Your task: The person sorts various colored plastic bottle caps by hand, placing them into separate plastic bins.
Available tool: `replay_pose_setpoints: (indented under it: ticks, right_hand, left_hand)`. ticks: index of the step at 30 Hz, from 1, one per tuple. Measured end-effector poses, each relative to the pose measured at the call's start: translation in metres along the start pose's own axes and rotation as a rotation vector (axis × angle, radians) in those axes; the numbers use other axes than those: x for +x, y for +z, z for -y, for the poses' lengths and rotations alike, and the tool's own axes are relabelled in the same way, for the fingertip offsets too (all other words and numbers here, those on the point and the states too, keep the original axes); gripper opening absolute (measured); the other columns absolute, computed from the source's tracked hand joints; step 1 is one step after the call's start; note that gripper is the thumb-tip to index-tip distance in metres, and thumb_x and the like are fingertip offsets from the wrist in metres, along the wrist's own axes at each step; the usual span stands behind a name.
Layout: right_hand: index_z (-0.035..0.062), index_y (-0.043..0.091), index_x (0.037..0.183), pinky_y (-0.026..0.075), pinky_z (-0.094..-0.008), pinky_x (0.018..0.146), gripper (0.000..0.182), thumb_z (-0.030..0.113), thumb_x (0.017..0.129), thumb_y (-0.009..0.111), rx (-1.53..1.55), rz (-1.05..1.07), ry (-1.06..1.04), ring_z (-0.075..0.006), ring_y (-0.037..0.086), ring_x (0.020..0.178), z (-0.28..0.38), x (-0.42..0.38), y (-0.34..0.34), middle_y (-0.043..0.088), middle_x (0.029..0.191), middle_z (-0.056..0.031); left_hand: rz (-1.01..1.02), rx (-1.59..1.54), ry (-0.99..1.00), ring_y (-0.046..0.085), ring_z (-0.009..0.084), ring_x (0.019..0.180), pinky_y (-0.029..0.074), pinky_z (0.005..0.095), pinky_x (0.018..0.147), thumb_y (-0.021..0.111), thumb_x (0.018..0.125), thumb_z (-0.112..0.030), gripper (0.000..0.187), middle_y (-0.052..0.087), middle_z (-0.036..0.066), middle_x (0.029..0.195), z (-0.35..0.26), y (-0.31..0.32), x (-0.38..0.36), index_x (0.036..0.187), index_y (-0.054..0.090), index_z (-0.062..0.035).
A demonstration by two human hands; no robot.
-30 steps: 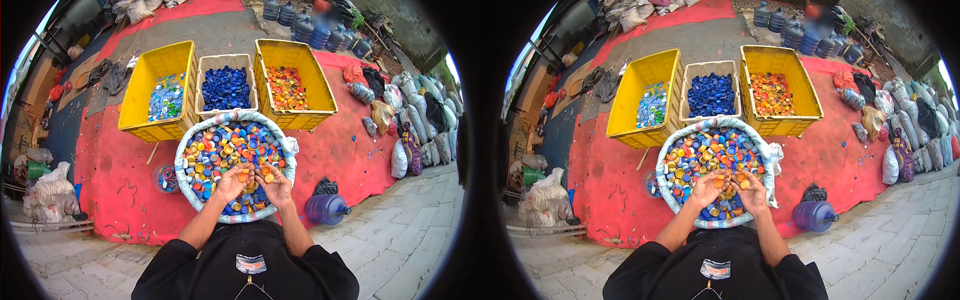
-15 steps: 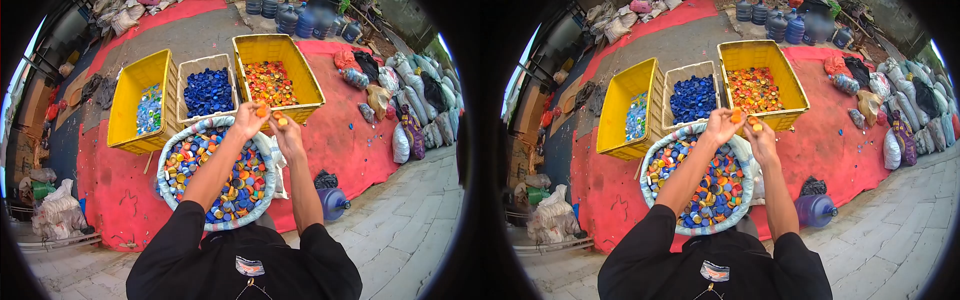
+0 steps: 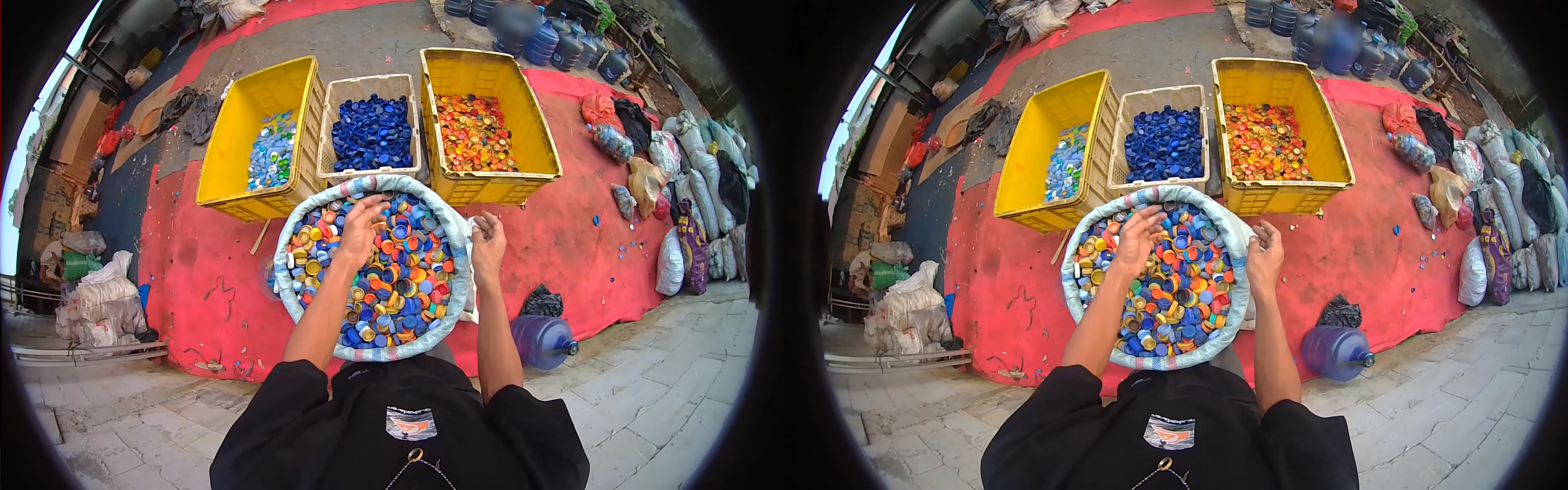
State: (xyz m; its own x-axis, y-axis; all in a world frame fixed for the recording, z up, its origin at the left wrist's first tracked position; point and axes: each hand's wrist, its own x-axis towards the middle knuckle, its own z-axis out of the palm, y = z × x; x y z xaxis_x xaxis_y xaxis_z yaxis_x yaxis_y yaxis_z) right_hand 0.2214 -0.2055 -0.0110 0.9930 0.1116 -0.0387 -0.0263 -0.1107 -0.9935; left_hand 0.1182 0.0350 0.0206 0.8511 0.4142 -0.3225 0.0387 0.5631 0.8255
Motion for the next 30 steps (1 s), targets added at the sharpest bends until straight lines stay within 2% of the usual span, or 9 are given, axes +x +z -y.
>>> replay_pose_setpoints:
  ticks: [1,2,3,4,6,11,17,22,30]
  right_hand:
    - [-0.0025,0.051,0.123,0.052,-0.0324,0.081,0.038,0.002,0.086,0.056,-0.145,-0.011,-0.077,-0.0233,0.062,0.101,0.003,-0.026,0.001,0.065,0.11,-0.0174]
    - [-0.0009,0.054,0.12,0.05,-0.0346,0.082,0.037,0.002,0.084,0.058,-0.23,0.006,-0.029,-0.0242,0.062,0.096,0.017,-0.051,0.002,0.066,0.105,-0.0151]
    - [0.0004,0.057,0.117,0.047,-0.0383,0.083,0.035,0.002,0.082,0.059,-0.401,0.016,-0.147,-0.0276,0.06,0.091,0.009,-0.072,0.002,0.067,0.099,-0.0145]
    - [0.0021,0.059,0.113,0.044,-0.0421,0.08,0.034,0.002,0.079,0.061,-0.433,-0.006,-0.274,-0.0299,0.057,0.087,0.002,-0.091,0.007,0.066,0.092,-0.0133]
    - [0.0038,0.061,0.109,0.042,-0.0422,0.076,0.033,0.003,0.076,0.063,-0.612,0.099,-0.431,-0.0302,0.056,0.086,-0.003,-0.12,0.012,0.065,0.089,-0.0114]
    - [0.0055,0.062,0.105,0.04,-0.0425,0.074,0.031,0.003,0.074,0.064,-0.713,0.31,-0.435,-0.0293,0.056,0.087,-0.004,-0.147,0.034,0.065,0.089,-0.0094]
    - [0.0,0.061,0.103,0.044,-0.0422,0.074,0.03,0.001,0.073,0.064,-0.644,0.417,-0.466,-0.0348,0.058,0.078,0.008,-0.143,0.062,0.067,0.083,-0.0144]
    - [-0.0007,0.06,0.106,0.045,-0.0435,0.077,0.034,0.005,0.074,0.066,-0.722,0.498,-0.407,-0.0356,0.059,0.085,0.013,-0.152,0.078,0.067,0.093,-0.0172]
    - [0.0032,0.056,0.116,0.043,-0.0455,0.079,0.048,0.012,0.07,0.069,-0.996,0.492,-0.429,-0.0354,0.056,0.094,0.026,-0.171,0.08,0.063,0.101,-0.0166]
  left_hand:
    - [-0.043,0.037,-0.028,0.056,0.0085,0.079,0.046,0.0259,0.072,0.059,0.089,-0.015,0.029,0.063,0.004,0.103,0.007,-0.009,-0.024,0.116,0.056,-0.0039]
    - [-0.083,0.074,-0.054,0.054,0.0065,0.073,0.044,0.0239,0.066,0.061,0.089,-0.016,0.027,0.063,0.001,0.098,0.013,-0.018,-0.046,0.113,0.057,-0.0036]
    - [-0.117,0.138,-0.059,0.052,0.0054,0.069,0.043,0.0228,0.063,0.062,0.089,-0.017,0.026,0.062,0.0,0.093,0.022,-0.026,-0.066,0.111,0.058,-0.0034]
    - [-0.15,0.2,-0.062,0.05,0.0044,0.066,0.042,0.0217,0.059,0.063,0.089,-0.018,0.026,0.06,-0.002,0.087,0.03,-0.034,-0.083,0.11,0.059,-0.0033]
    - [-0.165,0.209,-0.076,0.046,0.0031,0.063,0.039,0.0202,0.055,0.064,0.09,-0.019,0.025,0.058,-0.003,0.08,0.043,-0.049,-0.114,0.108,0.059,-0.0031]
    - [-0.323,0.004,-0.064,0.041,0.0014,0.054,0.031,0.018,0.045,0.062,0.092,-0.019,0.013,0.059,0.0,0.08,0.052,-0.062,-0.16,0.092,0.057,-0.007]
    - [-0.339,0.105,-0.038,0.041,0.0009,0.056,0.032,0.0172,0.048,0.062,0.093,-0.02,0.016,0.06,-0.001,0.081,0.042,-0.078,-0.168,0.097,0.059,-0.0044]
    - [-0.375,0.16,-0.016,0.044,0.0015,0.06,0.034,0.0182,0.05,0.061,0.092,-0.02,0.017,0.061,0.001,0.082,0.035,-0.102,-0.17,0.098,0.059,-0.0034]
    - [-0.387,0.201,-0.002,0.052,0.0059,0.073,0.041,0.0215,0.065,0.062,0.091,-0.02,0.021,0.061,0.003,0.084,0.032,-0.123,-0.179,0.097,0.059,-0.0005]
